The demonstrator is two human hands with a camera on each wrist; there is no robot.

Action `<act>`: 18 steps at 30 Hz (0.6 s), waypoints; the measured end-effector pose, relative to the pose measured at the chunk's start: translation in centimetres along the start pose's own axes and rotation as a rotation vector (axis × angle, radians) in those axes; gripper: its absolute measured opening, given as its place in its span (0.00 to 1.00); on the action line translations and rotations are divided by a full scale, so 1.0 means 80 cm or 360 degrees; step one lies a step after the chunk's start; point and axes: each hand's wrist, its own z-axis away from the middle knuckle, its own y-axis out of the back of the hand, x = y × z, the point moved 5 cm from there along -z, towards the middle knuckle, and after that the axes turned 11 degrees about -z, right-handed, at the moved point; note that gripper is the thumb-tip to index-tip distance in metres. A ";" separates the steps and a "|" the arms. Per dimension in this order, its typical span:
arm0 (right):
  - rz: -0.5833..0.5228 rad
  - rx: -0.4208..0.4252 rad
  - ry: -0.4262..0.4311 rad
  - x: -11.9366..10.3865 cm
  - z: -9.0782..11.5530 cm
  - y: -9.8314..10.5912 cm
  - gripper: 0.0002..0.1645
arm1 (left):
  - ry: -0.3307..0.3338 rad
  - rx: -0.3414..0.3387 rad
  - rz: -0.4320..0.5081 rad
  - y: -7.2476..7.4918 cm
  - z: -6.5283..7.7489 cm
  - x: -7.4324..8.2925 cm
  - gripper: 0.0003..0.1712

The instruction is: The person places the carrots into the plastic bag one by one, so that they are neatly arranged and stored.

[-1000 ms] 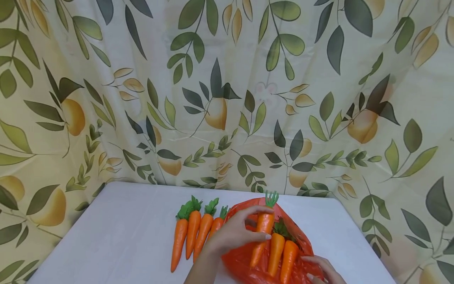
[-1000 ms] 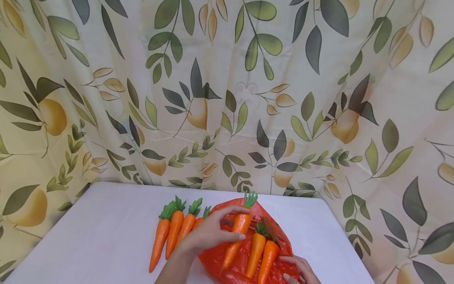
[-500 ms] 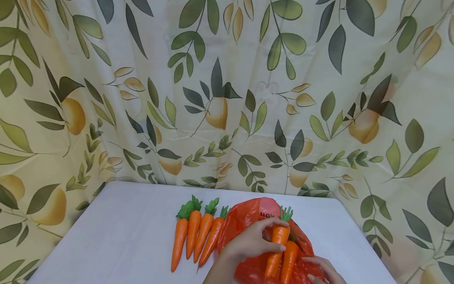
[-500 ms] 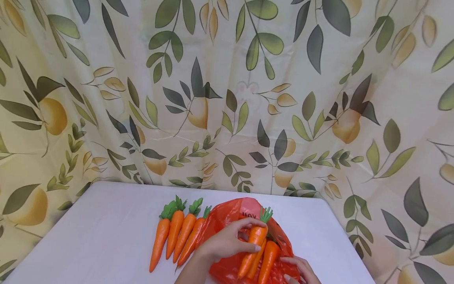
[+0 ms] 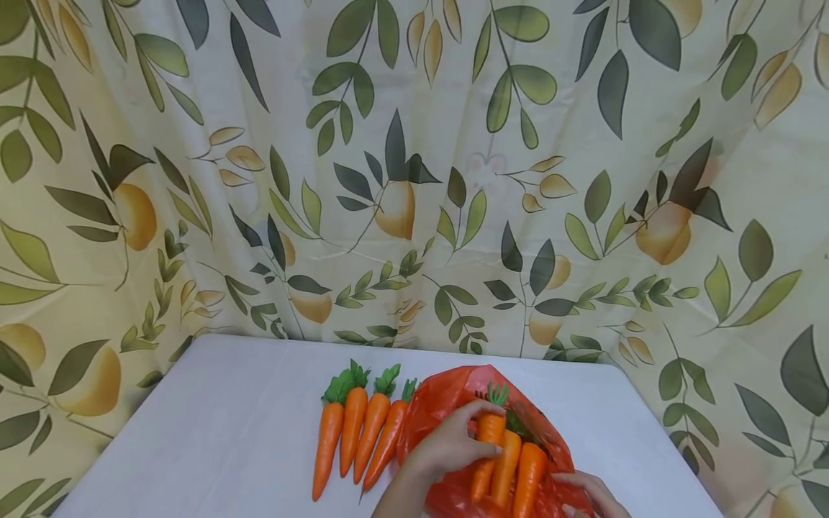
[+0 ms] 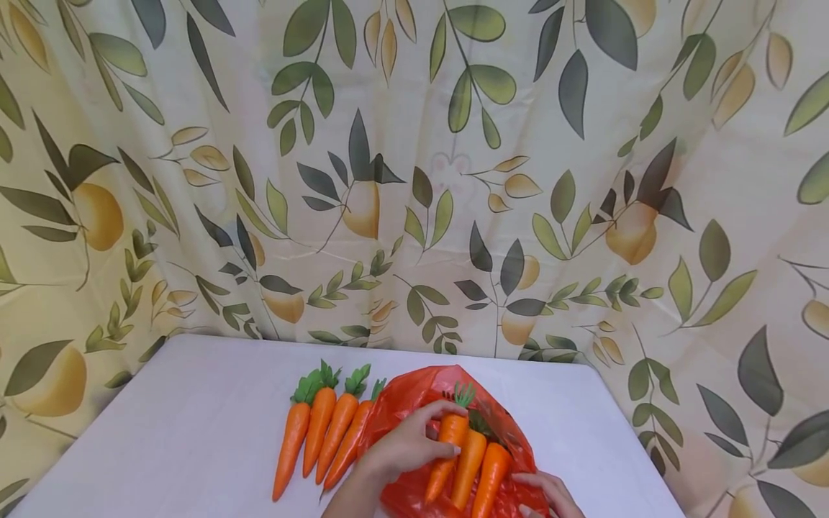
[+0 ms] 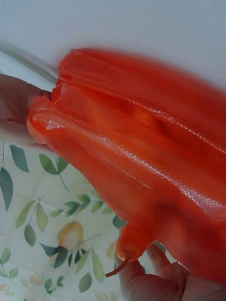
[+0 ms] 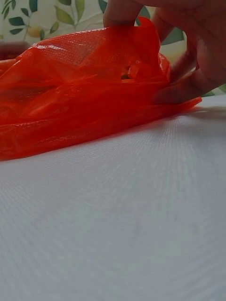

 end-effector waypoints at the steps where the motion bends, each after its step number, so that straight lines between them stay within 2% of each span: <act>1: -0.0019 -0.0009 -0.0004 0.000 0.001 0.000 0.43 | -0.0001 0.0007 0.0006 0.001 0.001 -0.001 0.25; 6: -0.0073 -0.0046 -0.0027 -0.004 0.005 -0.001 0.40 | -0.0037 0.0030 -0.0008 0.007 0.002 0.000 0.24; 12: -0.0150 -0.0102 -0.0051 -0.006 0.008 -0.005 0.36 | -0.0006 0.0071 -0.0105 0.010 0.000 -0.001 0.23; 18: -0.0182 -0.0085 -0.0060 -0.006 0.010 -0.007 0.35 | 0.0009 0.0065 -0.0104 0.005 -0.010 -0.001 0.25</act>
